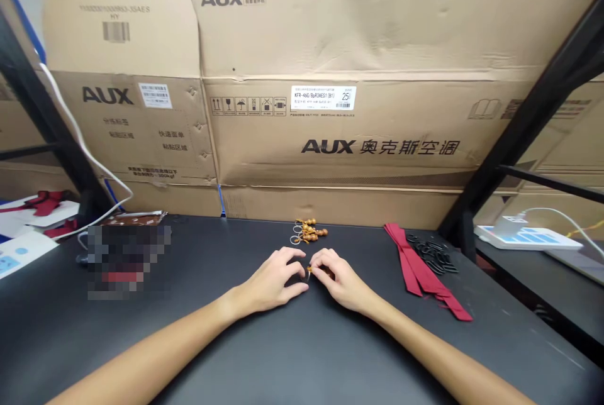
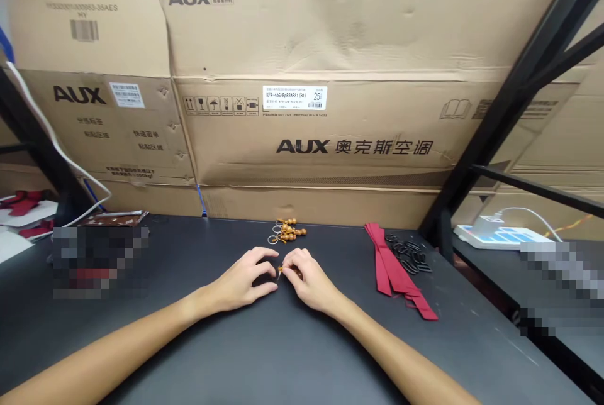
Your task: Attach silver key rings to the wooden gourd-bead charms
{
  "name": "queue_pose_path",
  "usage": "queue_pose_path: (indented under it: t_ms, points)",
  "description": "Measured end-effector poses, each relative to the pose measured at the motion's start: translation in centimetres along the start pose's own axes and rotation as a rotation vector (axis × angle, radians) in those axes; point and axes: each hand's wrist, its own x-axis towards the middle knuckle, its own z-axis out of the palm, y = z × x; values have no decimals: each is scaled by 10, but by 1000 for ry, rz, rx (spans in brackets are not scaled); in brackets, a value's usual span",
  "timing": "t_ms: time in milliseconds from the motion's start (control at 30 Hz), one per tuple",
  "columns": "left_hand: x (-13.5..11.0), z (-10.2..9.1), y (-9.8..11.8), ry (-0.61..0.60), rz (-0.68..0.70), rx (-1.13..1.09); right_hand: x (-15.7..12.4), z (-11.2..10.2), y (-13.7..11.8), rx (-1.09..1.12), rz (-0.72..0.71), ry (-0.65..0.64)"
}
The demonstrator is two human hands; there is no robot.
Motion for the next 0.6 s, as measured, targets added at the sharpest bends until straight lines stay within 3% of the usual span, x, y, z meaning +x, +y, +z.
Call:
queue_pose_path:
  t_ms: [333, 600]
  points:
    - [1, 2, 1, 23, -23, -43, -1, 2, -8, 51, -18, -19]
    - [3, -1, 1, -20, -27, -46, 0, 3, -4, 34, 37, 43]
